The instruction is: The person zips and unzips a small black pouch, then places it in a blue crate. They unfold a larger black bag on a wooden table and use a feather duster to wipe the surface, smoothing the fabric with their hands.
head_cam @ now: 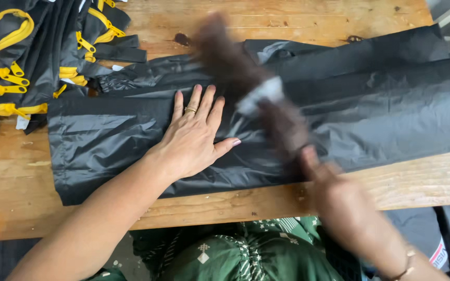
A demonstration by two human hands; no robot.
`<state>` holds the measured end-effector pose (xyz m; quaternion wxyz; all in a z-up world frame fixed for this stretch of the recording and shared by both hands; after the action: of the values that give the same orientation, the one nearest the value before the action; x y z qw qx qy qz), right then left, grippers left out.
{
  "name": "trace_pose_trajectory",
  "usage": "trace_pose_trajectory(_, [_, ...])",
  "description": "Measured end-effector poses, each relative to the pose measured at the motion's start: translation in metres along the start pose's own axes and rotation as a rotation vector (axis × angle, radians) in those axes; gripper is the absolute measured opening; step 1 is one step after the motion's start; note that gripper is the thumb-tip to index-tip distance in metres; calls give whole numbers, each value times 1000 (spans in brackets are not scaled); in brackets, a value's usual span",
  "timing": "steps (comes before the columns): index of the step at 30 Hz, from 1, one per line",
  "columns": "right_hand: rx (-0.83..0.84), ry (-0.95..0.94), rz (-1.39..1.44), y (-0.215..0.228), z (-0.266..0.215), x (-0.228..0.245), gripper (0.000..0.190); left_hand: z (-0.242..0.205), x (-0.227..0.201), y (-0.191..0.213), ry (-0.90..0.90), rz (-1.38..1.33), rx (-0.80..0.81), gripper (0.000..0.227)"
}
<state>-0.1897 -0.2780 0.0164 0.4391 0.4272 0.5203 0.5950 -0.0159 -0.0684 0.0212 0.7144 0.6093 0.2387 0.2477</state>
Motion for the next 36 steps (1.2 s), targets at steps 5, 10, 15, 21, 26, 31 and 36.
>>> trace_pose_trajectory(5, [2, -446, -317, 28, -6, -142, 67, -1, 3, -5, 11, -97, 122, 91])
trace_pose_trajectory(10, [-159, -473, 153, 101, 12, -77, 51, -5, -90, 74, -155, 59, -245, 72])
trace_pose_trajectory(15, [-199, -364, 383, 111, 29, -32, 53, -1, -153, 45, -309, 231, -135, 45])
trace_pose_trajectory(21, [-107, -314, 452, 104, 24, -14, 53, -6, -164, 34, -425, 230, -205, 18])
trace_pose_trajectory(26, [-77, -368, 471, 94, 14, -14, 55, -2, -160, 56, -359, 231, -198, 44])
trace_pose_trajectory(31, [-103, -406, 455, 98, 10, -15, 54, -7, -177, 46, -480, 353, -269, 25])
trace_pose_trajectory(36, [-78, -429, 481, 92, -7, -17, 56, -16, -176, 44, -491, 273, -127, 28])
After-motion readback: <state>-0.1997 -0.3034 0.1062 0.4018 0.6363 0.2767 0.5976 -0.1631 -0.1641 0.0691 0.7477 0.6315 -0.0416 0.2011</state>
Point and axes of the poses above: each hand's wrist, its own z-axis towards the middle knuckle, its own y-axis out of the back of the hand, x = y × z, the point moved 8 cm from there along z, towards the middle knuckle, and after that the axes turned 1 degree about x, right-handed, at the moved point
